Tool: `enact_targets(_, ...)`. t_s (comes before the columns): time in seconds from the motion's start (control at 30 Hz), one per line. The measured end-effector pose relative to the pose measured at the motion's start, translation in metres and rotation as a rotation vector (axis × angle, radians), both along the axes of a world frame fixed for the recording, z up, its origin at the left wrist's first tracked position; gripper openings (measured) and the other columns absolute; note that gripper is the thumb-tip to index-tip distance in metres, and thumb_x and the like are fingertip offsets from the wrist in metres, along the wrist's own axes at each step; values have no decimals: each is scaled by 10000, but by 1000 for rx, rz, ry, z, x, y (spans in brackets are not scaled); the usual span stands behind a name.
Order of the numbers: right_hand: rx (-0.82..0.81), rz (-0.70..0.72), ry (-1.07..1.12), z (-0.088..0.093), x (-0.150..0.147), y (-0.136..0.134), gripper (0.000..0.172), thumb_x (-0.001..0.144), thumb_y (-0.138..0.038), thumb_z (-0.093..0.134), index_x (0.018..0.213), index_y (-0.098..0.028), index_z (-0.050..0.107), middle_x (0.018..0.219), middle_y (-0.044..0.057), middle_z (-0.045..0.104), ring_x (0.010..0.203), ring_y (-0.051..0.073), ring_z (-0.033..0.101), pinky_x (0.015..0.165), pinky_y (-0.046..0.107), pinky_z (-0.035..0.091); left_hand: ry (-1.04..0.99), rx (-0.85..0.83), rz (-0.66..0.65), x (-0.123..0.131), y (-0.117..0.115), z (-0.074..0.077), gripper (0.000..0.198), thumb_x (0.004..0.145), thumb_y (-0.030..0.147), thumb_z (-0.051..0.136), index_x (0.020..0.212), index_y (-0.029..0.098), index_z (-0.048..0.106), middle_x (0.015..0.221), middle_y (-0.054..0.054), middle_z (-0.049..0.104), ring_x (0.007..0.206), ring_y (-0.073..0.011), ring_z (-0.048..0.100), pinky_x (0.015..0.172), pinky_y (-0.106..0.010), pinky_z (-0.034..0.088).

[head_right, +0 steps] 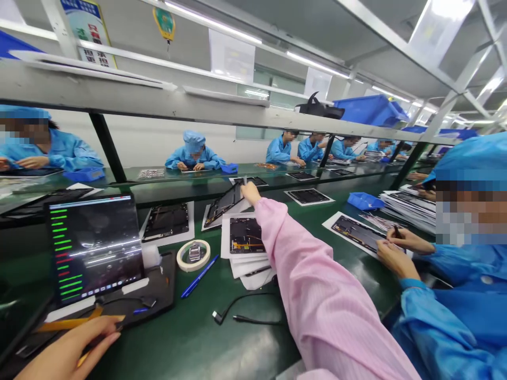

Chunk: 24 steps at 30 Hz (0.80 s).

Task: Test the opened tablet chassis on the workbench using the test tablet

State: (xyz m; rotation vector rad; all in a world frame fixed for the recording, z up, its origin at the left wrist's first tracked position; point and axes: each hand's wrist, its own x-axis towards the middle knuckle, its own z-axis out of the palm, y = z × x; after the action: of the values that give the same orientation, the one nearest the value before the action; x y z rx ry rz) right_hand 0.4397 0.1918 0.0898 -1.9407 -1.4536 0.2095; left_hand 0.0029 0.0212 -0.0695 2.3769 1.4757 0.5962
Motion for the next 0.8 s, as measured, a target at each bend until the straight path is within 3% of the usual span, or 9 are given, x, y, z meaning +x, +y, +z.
enact_targets(0.17,300,188,-147,50,-53,-67,291,925,-260,482,1203,-175,501,1067,87,625,1020,243,563,910,331,411,-1,-3,-1,10,-8,23,340,810,505,463,838,247,682,935,-56,722,877,-247,677,776,-326,541)
enact_targets(0.27,538,224,-79,72,-52,-120,222,889,-257,484,1082,-172,554,1016,68,637,977,227,575,884,323,432,-49,7,12,13,-11,37,346,807,504,464,818,230,675,891,-59,722,848,-247,668,772,-327,521)
enact_targets(0.33,565,221,134,75,-41,-152,162,857,-277,512,945,-169,594,938,51,651,921,221,595,829,321,468,-107,-1,48,12,-15,49,355,803,512,463,796,221,668,844,-54,720,792,-239,661,734,-314,507)
enact_targets(0.43,333,226,543,53,-28,-194,164,801,-328,591,888,-197,636,855,21,675,850,238,630,743,339,514,-240,-44,137,8,-21,68,376,787,524,470,797,205,669,815,-44,713,742,-220,649,696,-295,488)
enact_targets(0.53,69,228,829,6,-38,-236,214,757,-353,655,928,-226,667,863,14,697,800,241,654,709,348,536,-399,-102,260,1,-22,81,384,759,522,527,853,178,669,741,-34,690,615,-175,616,593,-259,468)
enact_targets(0.67,-188,214,984,-58,-78,-290,286,714,-352,730,969,-233,678,938,23,708,788,212,667,692,297,542,-595,-156,320,-5,-26,92,379,730,497,595,855,145,659,652,-24,638,527,-127,555,441,-194,382)
enact_targets(0.73,-276,221,1053,-72,-96,-306,301,710,-363,742,970,-225,680,959,32,710,807,212,673,694,287,544,-635,-168,306,-5,-29,94,357,727,473,613,835,136,659,589,-8,600,497,-109,521,422,-179,354)
enact_targets(0.8,-323,240,1111,-73,-107,-313,326,706,-377,746,990,-230,681,979,39,708,839,231,676,706,304,552,-675,-175,298,-4,-31,95,327,729,437,622,836,130,661,578,-4,594,486,-98,501,430,-179,349)
